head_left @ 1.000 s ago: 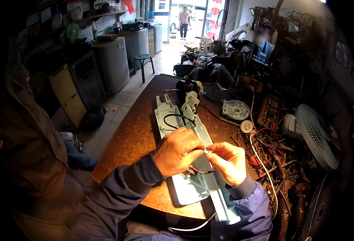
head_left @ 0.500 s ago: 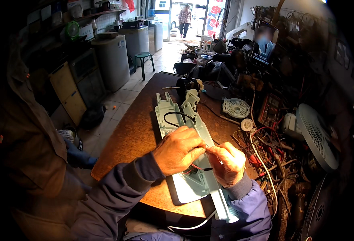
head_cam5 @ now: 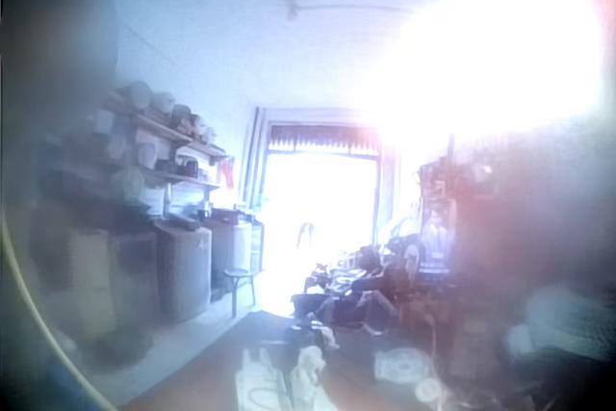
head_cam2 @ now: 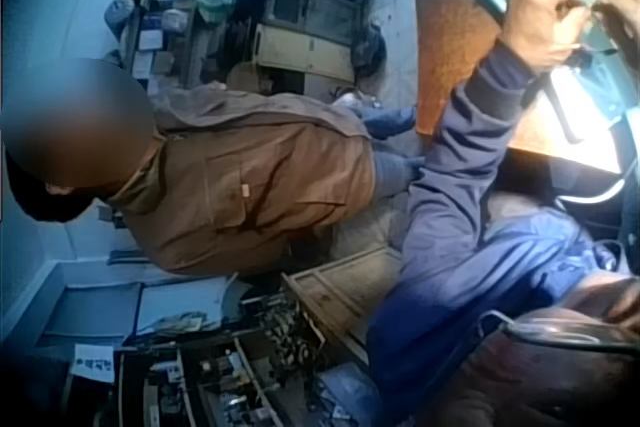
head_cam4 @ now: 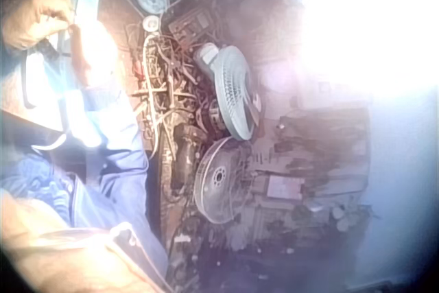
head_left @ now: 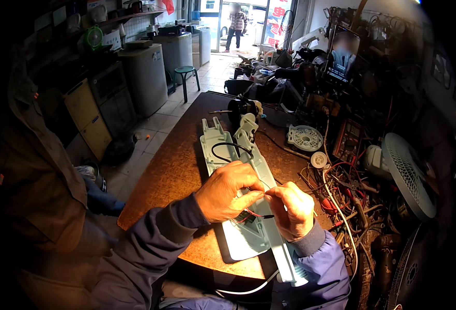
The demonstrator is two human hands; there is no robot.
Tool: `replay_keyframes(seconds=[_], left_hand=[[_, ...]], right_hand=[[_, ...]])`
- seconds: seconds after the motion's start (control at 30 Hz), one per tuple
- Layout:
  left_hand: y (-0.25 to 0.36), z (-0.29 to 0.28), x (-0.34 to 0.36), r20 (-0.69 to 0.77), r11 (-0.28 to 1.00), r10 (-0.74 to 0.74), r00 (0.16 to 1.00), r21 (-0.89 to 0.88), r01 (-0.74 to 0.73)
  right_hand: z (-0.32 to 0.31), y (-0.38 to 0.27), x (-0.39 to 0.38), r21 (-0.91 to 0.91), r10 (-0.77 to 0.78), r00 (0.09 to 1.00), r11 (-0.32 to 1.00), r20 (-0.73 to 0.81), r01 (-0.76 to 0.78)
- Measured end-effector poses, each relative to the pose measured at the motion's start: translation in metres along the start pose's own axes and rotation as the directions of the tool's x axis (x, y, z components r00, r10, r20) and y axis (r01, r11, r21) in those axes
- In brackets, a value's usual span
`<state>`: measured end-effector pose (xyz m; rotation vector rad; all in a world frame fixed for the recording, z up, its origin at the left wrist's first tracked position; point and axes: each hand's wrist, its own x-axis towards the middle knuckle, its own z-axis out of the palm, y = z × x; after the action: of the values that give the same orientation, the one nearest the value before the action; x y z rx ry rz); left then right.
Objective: The person repairs an electronic device by stripping wires and connecting them to a circuit board inside a white plastic housing. They use pliers to cut and strip the wire insulation, then twist the exposed ends to make connections. The task involves handling small components and wires within a cluttered workshop environment.
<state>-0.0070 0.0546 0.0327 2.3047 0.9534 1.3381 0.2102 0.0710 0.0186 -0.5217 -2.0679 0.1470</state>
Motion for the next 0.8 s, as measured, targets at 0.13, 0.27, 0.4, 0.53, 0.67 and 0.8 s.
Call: replay_keyframes(seconds=[0.13, 0.27, 0.4, 0.53, 0.67, 0.8], left_hand=[[0.001, -0.003, 0.0, 0.029, 1.0, -0.02, 0.999, 0.014, 0.019], [0.003, -0.004, 0.0, 0.01, 0.997, 0.016, 1.0, 0.077, -0.017], [0.007, -0.003, 0.0, -0.031, 0.975, 0.079, 0.996, 0.21, -0.07], [0.009, -0.001, 0.0, -0.056, 0.966, 0.107, 0.993, 0.24, -0.091], [0.008, -0.002, 0.0, -0.078, 0.972, 0.1, 0.992, 0.221, -0.08], [0.005, -0.003, 0.001, -0.098, 0.984, 0.064, 0.993, 0.171, -0.047]], right_hand=[[-0.007, -0.005, -0.001, 0.144, 0.228, 0.965, 0.958, 0.133, -0.246], [-0.009, -0.01, -0.003, 0.364, 0.454, 0.853, 0.772, 0.256, -0.52], [-0.015, -0.014, 0.002, 0.38, 0.508, 0.79, 0.694, 0.343, -0.611], [-0.016, -0.012, 0.002, 0.455, 0.558, 0.71, 0.545, 0.43, -0.704], [-0.016, -0.005, -0.002, 0.484, 0.588, 0.644, 0.432, 0.489, -0.761], [-0.006, -0.008, -0.002, 0.552, 0.587, 0.759, 0.548, 0.282, -0.629]])
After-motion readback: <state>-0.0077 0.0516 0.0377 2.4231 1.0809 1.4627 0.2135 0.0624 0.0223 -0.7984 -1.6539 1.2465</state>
